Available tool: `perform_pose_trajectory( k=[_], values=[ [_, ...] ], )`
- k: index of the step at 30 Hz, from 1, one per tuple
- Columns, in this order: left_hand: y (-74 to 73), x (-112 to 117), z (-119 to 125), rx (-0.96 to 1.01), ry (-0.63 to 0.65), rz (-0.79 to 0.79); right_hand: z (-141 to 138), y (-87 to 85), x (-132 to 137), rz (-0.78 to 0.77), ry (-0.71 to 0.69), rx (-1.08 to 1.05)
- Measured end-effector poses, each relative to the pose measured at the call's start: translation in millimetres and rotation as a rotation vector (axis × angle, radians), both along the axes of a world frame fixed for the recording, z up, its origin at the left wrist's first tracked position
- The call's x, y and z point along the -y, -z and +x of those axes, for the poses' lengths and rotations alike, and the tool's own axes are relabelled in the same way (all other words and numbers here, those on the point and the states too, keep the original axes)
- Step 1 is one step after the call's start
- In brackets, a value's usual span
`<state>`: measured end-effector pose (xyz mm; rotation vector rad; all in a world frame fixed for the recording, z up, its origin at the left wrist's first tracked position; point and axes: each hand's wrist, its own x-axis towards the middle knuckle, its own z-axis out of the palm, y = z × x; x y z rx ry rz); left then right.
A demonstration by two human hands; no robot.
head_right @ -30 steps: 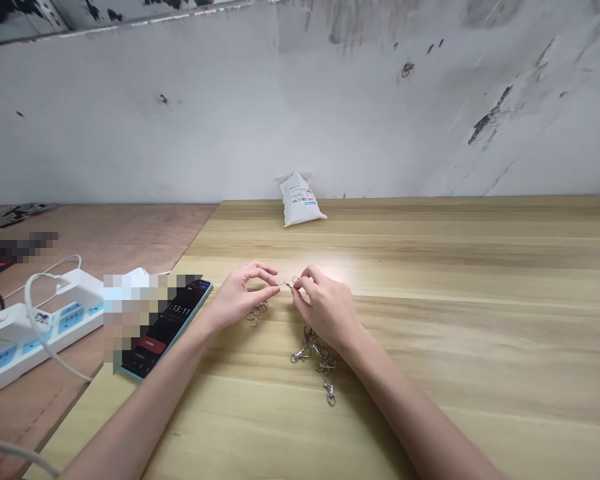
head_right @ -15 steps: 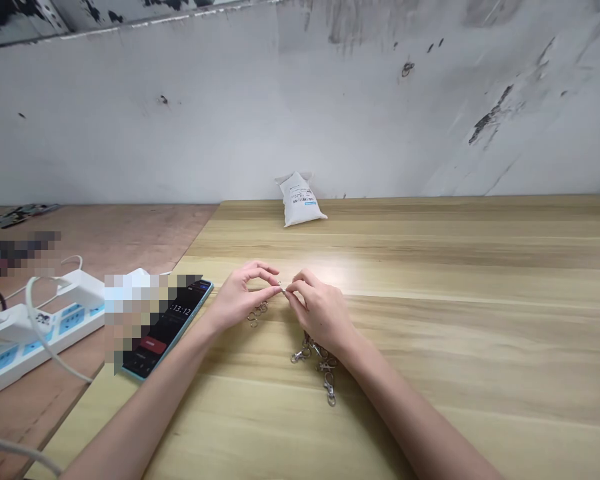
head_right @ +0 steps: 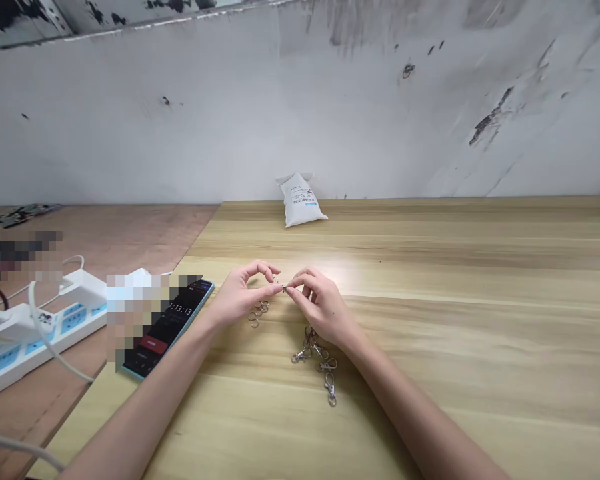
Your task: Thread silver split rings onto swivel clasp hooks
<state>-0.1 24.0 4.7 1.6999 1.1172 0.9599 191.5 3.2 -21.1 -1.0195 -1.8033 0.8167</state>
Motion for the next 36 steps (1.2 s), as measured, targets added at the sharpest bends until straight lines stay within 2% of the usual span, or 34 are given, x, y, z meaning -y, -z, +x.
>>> perform_pose_trajectory(
  k=[6, 15, 22, 28, 32, 36],
  values=[
    [-5.1, -0.1, -1.6, 0.037, 0.015, -0.198, 0.4, -2.4, 1.1, 0.009, -0.023, -0.022],
    [-4.8, 0.6, -0.2, 0.242, 0.038, -0.274, -1.9, -5.1, 2.2, 0.000, 0.010, -0.068],
    [-4.4, 0.1, 1.7, 0.179, -0.048, -0.111, -2.0, -6.3, 2.3, -0.054, 0.037, -0.083],
    [-5.4, 0.1, 1.3, 0.013, -0.091, 0.013, -0.6, -1.5, 2.2, -0.090, 0.075, -0.072],
    [-5.2, 1.9, 0.1, -0.116, -0.092, 0.177, -0.3, -4.6, 3.5, -0.120, 0.108, -0.086],
    [-1.7, 2.9, 0.6, -0.333, -0.059, 0.442, -1.9, -7.6, 3.9, -0.135, 0.152, -0.094]
  ],
)
